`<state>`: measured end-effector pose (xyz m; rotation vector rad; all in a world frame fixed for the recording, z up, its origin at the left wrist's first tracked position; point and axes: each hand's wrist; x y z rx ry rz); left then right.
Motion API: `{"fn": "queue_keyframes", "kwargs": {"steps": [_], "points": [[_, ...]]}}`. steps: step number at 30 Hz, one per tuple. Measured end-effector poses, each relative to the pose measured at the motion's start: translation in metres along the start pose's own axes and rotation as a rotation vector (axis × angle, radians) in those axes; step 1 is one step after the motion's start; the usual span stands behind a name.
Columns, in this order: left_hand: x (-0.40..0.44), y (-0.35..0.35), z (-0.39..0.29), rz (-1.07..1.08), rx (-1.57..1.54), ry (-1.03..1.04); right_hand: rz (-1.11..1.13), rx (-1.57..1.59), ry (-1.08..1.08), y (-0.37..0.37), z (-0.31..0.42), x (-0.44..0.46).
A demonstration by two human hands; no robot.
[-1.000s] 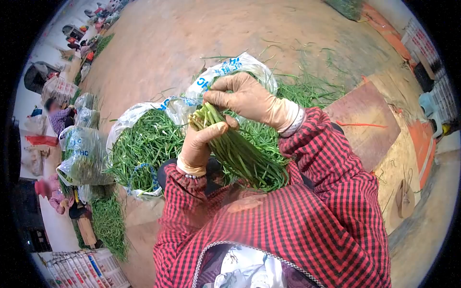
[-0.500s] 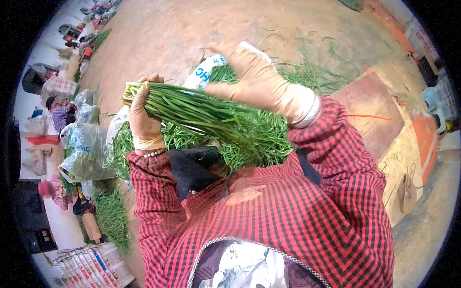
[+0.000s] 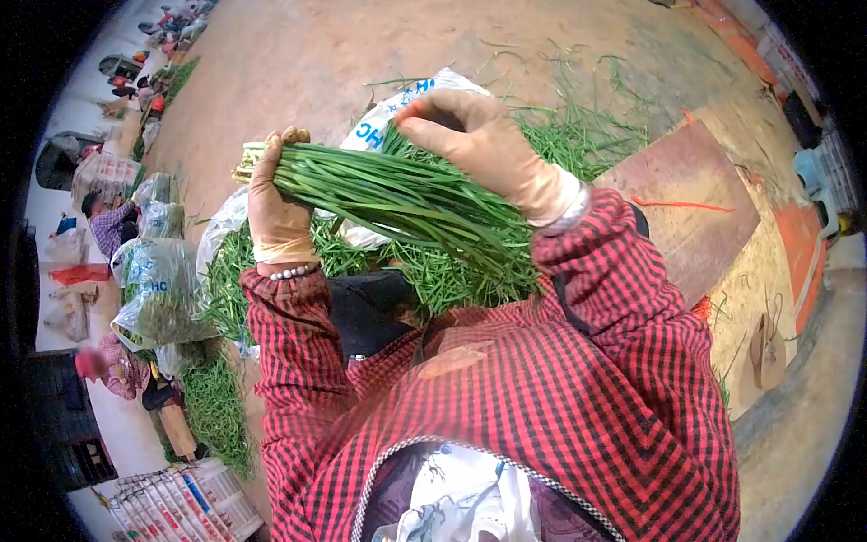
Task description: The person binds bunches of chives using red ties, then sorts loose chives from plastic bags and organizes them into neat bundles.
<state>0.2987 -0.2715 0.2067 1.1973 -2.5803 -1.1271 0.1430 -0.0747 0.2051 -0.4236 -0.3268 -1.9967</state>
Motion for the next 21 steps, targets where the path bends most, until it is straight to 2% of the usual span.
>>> {"fn": "queue_keyframes", "kwargs": {"steps": [2,3,5,7,9,11,13,15,17,19,20,21], "points": [[0.004,-0.010,0.001,-0.031,-0.039,-0.020,0.077,-0.263,-0.254,-0.004,-0.011,-0.014],[0.006,-0.014,0.001,-0.063,-0.078,-0.038,0.113,-0.288,-0.268,0.008,-0.013,-0.025],[0.007,-0.018,0.005,-0.026,-0.044,-0.044,0.278,-0.685,-0.433,0.026,-0.013,-0.034],[0.004,-0.017,0.010,0.000,-0.045,-0.045,0.285,-0.832,-0.436,0.037,-0.029,-0.041],[0.002,-0.019,0.009,0.026,-0.042,-0.030,0.278,-0.827,-0.445,0.038,-0.035,-0.039],[-0.002,-0.021,0.008,-0.046,0.008,0.035,0.192,-0.452,-0.132,0.036,-0.033,-0.040],[-0.005,-0.021,0.009,-0.037,0.023,0.058,0.248,-0.456,-0.066,0.033,-0.024,-0.036],[-0.005,-0.020,0.015,-0.100,0.112,0.195,0.408,-0.240,0.104,0.031,-0.011,-0.032],[-0.006,-0.019,0.020,-0.126,0.096,0.219,0.402,-0.166,0.096,0.031,0.001,-0.031],[-0.010,-0.017,0.021,-0.226,0.226,0.316,0.500,-0.114,0.353,0.022,0.019,-0.030],[-0.012,-0.017,0.015,-0.291,0.248,0.332,0.567,-0.098,0.376,0.015,0.021,-0.033],[-0.006,-0.032,0.008,-0.243,0.170,0.321,0.628,-0.057,0.459,0.009,0.020,-0.038]]}}
Point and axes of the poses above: each hand's wrist, its own x-axis towards the middle knuckle, its own y-axis out of the palm, z = x × y, and after that the axes turned 14 degrees about -y, right-handed
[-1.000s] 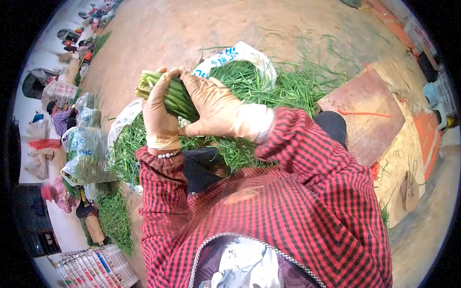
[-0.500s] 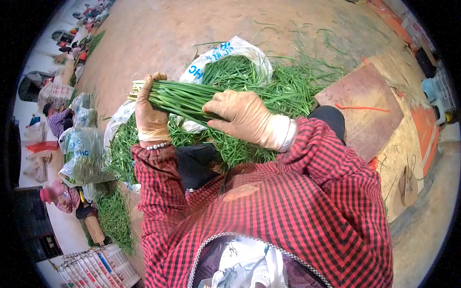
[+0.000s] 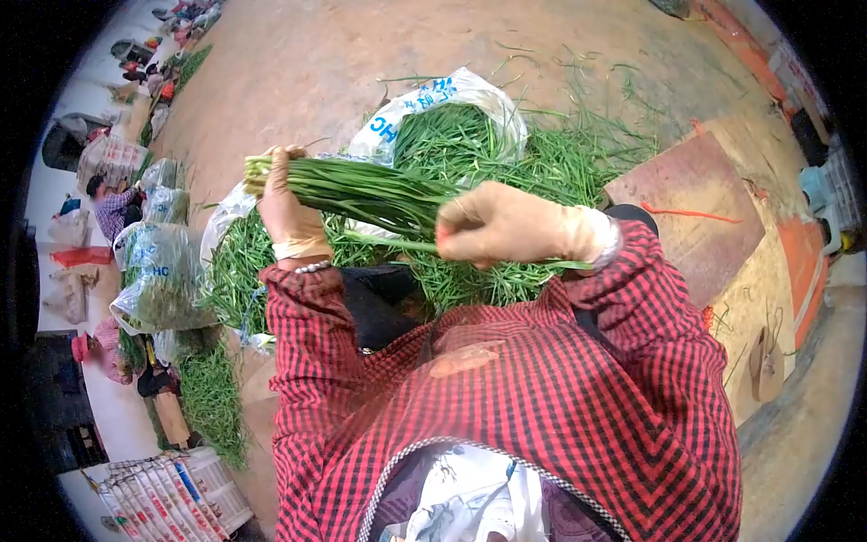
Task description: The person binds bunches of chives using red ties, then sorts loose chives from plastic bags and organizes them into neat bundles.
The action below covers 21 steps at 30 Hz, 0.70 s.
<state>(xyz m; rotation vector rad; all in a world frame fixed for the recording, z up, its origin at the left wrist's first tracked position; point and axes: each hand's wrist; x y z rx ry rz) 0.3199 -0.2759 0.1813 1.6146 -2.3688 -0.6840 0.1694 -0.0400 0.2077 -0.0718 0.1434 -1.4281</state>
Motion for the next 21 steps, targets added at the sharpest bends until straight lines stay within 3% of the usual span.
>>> {"fn": "queue_keyframes", "kwargs": {"steps": [2,4,6,8,12,14,18,21], "points": [[0.016,-0.019,-0.001,-0.009,-0.109,-0.011,0.145,-0.117,-0.108,0.004,-0.021,-0.003],[0.013,-0.019,-0.004,0.002,-0.139,-0.074,0.133,-0.249,-0.195,0.024,-0.045,0.012],[0.003,-0.009,-0.002,0.050,-0.229,-0.147,0.034,0.102,-0.039,0.044,-0.050,0.038],[-0.006,0.000,0.004,0.037,-0.285,-0.168,-0.105,0.444,-0.044,0.049,-0.047,0.059],[-0.013,0.005,0.016,0.034,-0.431,-0.266,-0.307,0.684,-0.120,0.053,-0.053,0.083],[-0.014,-0.001,0.022,0.156,-0.450,-0.271,-0.382,0.641,-0.168,0.053,-0.057,0.084],[-0.010,-0.007,0.020,0.095,-0.439,-0.245,-0.315,0.535,-0.199,0.051,-0.061,0.061],[-0.004,-0.023,-0.001,0.210,-0.478,-0.190,-0.060,0.244,0.059,0.049,-0.071,0.023]]}}
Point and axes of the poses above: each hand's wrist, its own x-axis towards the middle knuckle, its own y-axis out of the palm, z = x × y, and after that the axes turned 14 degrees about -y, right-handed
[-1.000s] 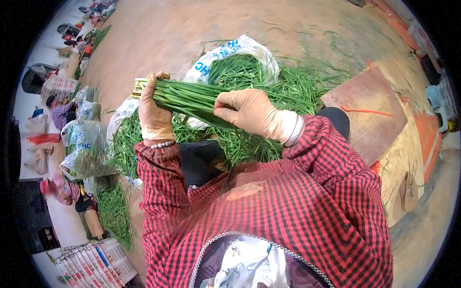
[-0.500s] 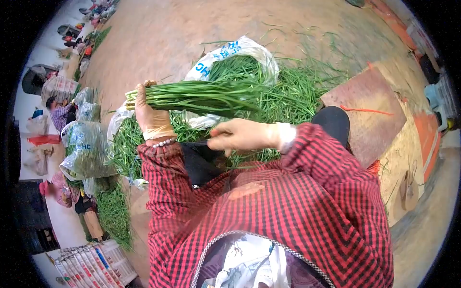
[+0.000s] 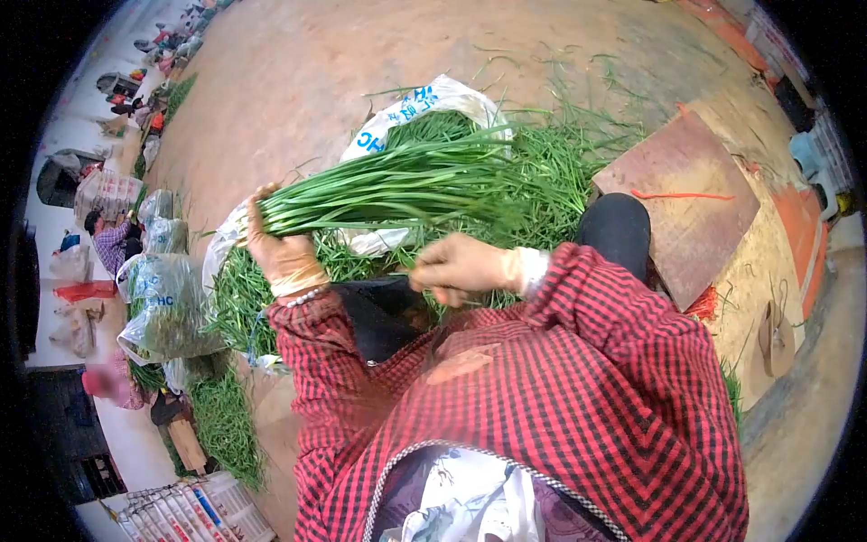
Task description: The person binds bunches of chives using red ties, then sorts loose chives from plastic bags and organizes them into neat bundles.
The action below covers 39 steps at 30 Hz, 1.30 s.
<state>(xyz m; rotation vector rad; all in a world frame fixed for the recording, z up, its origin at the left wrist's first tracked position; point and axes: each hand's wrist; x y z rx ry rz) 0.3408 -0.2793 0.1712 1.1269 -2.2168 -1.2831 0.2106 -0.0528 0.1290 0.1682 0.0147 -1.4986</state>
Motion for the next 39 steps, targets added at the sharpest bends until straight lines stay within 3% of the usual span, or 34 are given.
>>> {"fn": "queue_keyframes", "kwargs": {"steps": [1,3,5,6,8,11,13,16,19,25,29,31,33,35,37,39], "points": [[-0.002,-0.005,-0.009,-0.062,0.059,0.067,0.055,-0.084,0.037,-0.006,-0.020,-0.009],[-0.003,-0.010,-0.031,-0.009,0.050,0.089,0.247,-0.744,-0.115,-0.025,-0.059,-0.028],[-0.011,-0.005,-0.044,-0.046,0.034,0.102,0.406,-1.025,0.207,-0.037,-0.045,-0.046],[-0.012,-0.006,-0.049,-0.039,0.062,0.120,0.295,-1.121,0.157,-0.042,-0.035,-0.053],[-0.017,-0.002,-0.050,-0.028,0.130,0.139,0.002,-0.977,-0.020,-0.051,0.002,-0.050],[-0.017,0.006,-0.032,-0.085,0.312,0.160,-0.495,-0.683,-0.481,-0.042,0.056,-0.034],[-0.018,0.025,-0.014,-0.102,0.299,0.160,-0.544,-0.646,-0.574,-0.040,0.071,-0.022],[-0.013,0.030,-0.009,-0.090,0.266,0.100,-0.400,-0.580,-0.412,-0.033,0.068,-0.018],[-0.013,0.032,-0.007,-0.081,0.225,-0.016,-0.440,-1.003,-0.500,-0.019,0.045,-0.011],[-0.011,0.022,-0.010,-0.074,0.171,-0.032,-0.355,-0.749,-0.471,-0.016,0.029,-0.009],[-0.008,0.022,-0.003,-0.077,0.368,0.082,-0.087,-0.263,-0.390,-0.003,0.040,-0.019],[-0.005,0.017,-0.008,-0.104,0.519,0.181,-0.016,-0.255,-0.334,-0.005,0.047,-0.029],[0.000,0.005,-0.030,-0.077,0.406,0.121,0.102,-0.265,-0.242,-0.015,0.046,-0.046],[0.001,-0.012,-0.054,-0.028,0.319,0.070,0.232,-0.533,-0.245,-0.032,0.024,-0.059],[0.001,-0.024,-0.065,-0.175,0.361,0.200,-0.020,-0.702,-0.126,-0.049,0.019,-0.074],[-0.003,-0.037,-0.069,-0.198,0.340,0.210,-0.446,-0.263,0.113,-0.061,0.037,-0.084]]}}
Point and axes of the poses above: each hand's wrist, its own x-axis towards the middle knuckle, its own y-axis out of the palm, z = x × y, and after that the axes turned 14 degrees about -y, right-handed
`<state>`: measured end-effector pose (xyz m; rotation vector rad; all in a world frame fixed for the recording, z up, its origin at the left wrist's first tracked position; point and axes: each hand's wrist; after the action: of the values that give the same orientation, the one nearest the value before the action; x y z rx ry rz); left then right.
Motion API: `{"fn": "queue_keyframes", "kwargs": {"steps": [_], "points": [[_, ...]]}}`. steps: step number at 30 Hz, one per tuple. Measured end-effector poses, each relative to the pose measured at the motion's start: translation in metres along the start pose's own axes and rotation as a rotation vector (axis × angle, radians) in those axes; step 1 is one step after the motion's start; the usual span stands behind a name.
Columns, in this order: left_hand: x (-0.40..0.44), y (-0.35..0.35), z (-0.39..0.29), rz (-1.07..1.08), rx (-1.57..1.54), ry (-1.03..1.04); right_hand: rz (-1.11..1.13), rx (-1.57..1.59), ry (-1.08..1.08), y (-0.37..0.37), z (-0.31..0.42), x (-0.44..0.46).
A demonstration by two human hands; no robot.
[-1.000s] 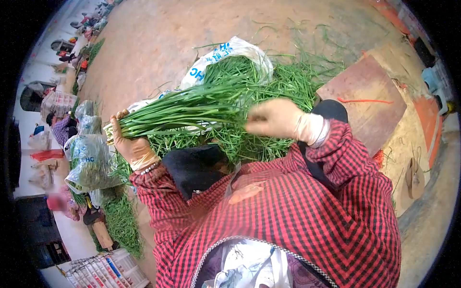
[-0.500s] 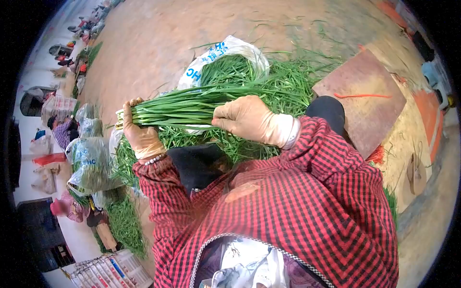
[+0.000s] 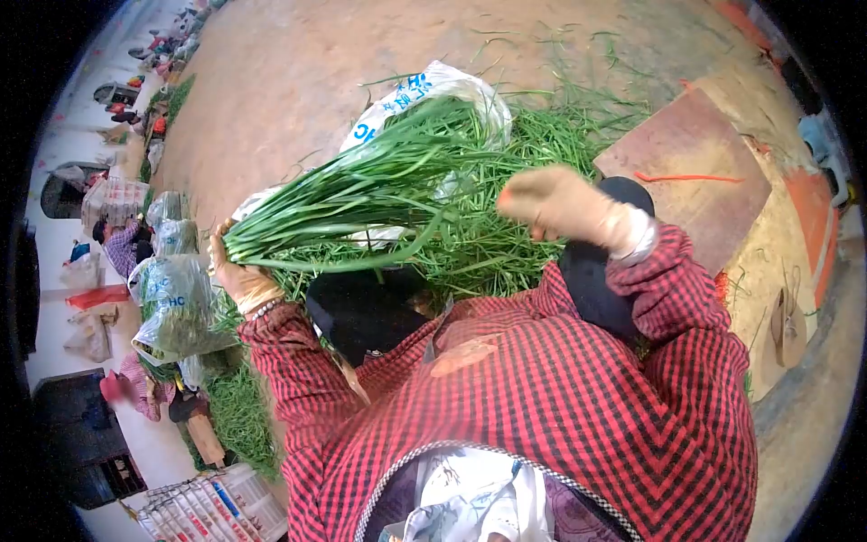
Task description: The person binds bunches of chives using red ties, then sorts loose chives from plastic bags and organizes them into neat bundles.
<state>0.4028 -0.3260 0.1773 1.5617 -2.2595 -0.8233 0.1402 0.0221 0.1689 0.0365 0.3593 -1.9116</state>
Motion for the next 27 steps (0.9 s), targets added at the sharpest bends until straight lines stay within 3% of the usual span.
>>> {"fn": "queue_keyframes", "kwargs": {"steps": [1,4,5,6,8,10,13,14,16,17,20,22,24,27], "points": [[0.008,-0.019,0.001,0.019,-0.022,-0.021,-0.083,0.018,-0.076,-0.016,0.003,-0.002],[-0.019,-0.005,0.012,-0.100,0.426,0.156,-0.267,0.124,-0.286,-0.049,0.002,0.001],[-0.015,-0.010,0.009,-0.085,0.169,-0.028,-0.355,0.205,-0.418,-0.055,0.004,0.001],[-0.013,-0.015,0.011,-0.112,0.081,-0.064,-0.359,0.204,-0.418,-0.056,0.006,0.002],[-0.006,-0.023,0.013,-0.047,-0.021,-0.096,-0.545,0.186,-0.621,-0.050,0.018,0.009],[-0.009,-0.017,0.016,-0.041,0.056,-0.061,-0.603,0.201,-0.580,-0.037,0.043,0.007],[-0.021,0.002,0.019,-0.010,0.171,-0.014,-0.204,0.179,-0.499,-0.029,0.055,0.002],[-0.026,0.009,0.018,0.012,0.210,-0.004,-0.204,0.181,-0.499,-0.025,0.056,0.001],[-0.028,0.015,0.013,0.034,0.102,-0.034,0.209,0.023,-0.304,-0.015,0.056,0.000],[-0.031,0.015,0.012,0.063,0.039,-0.073,0.273,-0.074,-0.259,-0.001,0.045,0.005],[-0.028,0.012,0.017,0.024,0.046,-0.039,0.341,-0.077,-0.134,0.013,0.029,0.015],[-0.017,-0.006,0.021,0.017,0.173,0.058,0.414,0.117,-0.039,0.021,0.023,0.017],[-0.013,-0.017,0.021,0.119,0.030,-0.010,0.433,0.295,-0.032,0.032,0.012,0.023],[-0.006,-0.027,0.026,0.091,0.164,0.052,0.441,0.424,-0.092,0.055,-0.001,0.037]]}}
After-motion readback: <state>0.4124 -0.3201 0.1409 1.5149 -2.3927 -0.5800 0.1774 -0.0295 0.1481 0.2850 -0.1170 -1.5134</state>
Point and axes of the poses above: each hand's wrist, its own x-axis towards the middle knuckle, its own y-axis out of the palm, z = x × y, and after that the axes turned 14 degrees about -y, right-handed
